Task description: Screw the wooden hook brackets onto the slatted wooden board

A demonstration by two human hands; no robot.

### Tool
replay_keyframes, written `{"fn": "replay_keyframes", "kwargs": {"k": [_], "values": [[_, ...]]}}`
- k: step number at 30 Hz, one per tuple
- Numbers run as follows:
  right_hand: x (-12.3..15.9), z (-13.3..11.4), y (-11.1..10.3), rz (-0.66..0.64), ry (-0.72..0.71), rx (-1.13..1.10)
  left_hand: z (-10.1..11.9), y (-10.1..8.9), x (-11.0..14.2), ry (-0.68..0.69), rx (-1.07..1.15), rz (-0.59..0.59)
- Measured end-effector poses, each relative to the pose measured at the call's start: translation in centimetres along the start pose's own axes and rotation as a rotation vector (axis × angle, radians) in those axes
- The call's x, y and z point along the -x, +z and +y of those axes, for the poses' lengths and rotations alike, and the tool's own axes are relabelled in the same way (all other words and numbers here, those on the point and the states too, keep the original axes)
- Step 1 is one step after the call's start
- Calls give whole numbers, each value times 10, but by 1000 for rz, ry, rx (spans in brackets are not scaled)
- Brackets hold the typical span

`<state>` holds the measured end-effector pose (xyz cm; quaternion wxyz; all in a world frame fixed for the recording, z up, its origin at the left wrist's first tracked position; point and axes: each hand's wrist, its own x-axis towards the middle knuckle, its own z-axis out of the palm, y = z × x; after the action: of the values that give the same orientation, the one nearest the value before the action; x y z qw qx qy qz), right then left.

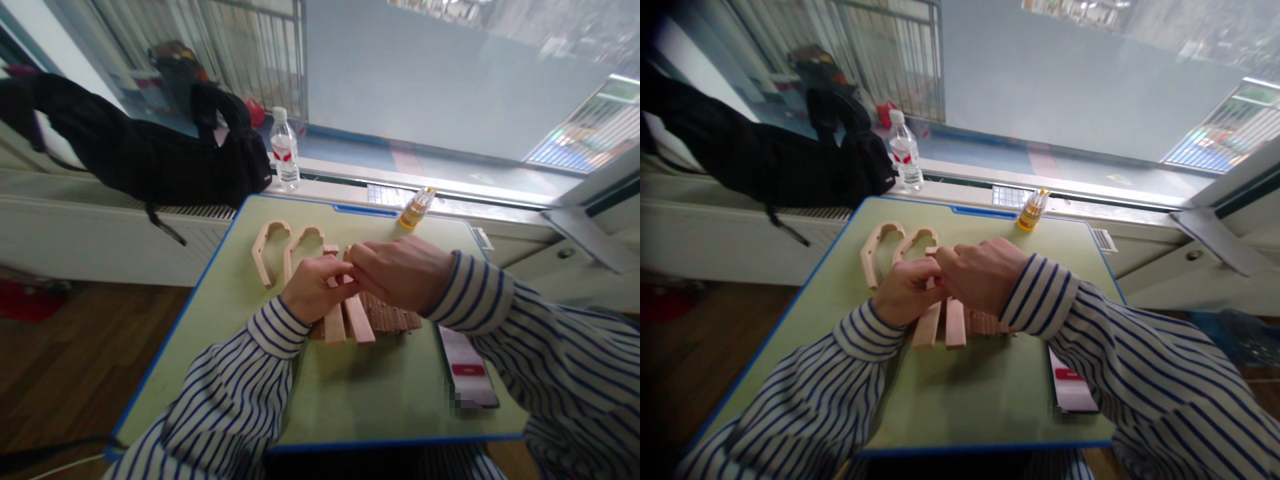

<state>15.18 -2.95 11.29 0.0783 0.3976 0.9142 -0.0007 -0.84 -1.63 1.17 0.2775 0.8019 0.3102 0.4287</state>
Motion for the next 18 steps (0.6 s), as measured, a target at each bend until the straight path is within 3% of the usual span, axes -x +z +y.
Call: {"fn": "replay_keyframes", "kwargs": {"k": [10,18], "values": [[3,-8,11,103,93,76,-3,1,1,6,45,-53],[3,-21,8,75,234,87,-4,1,3,6,50,-64]]}}
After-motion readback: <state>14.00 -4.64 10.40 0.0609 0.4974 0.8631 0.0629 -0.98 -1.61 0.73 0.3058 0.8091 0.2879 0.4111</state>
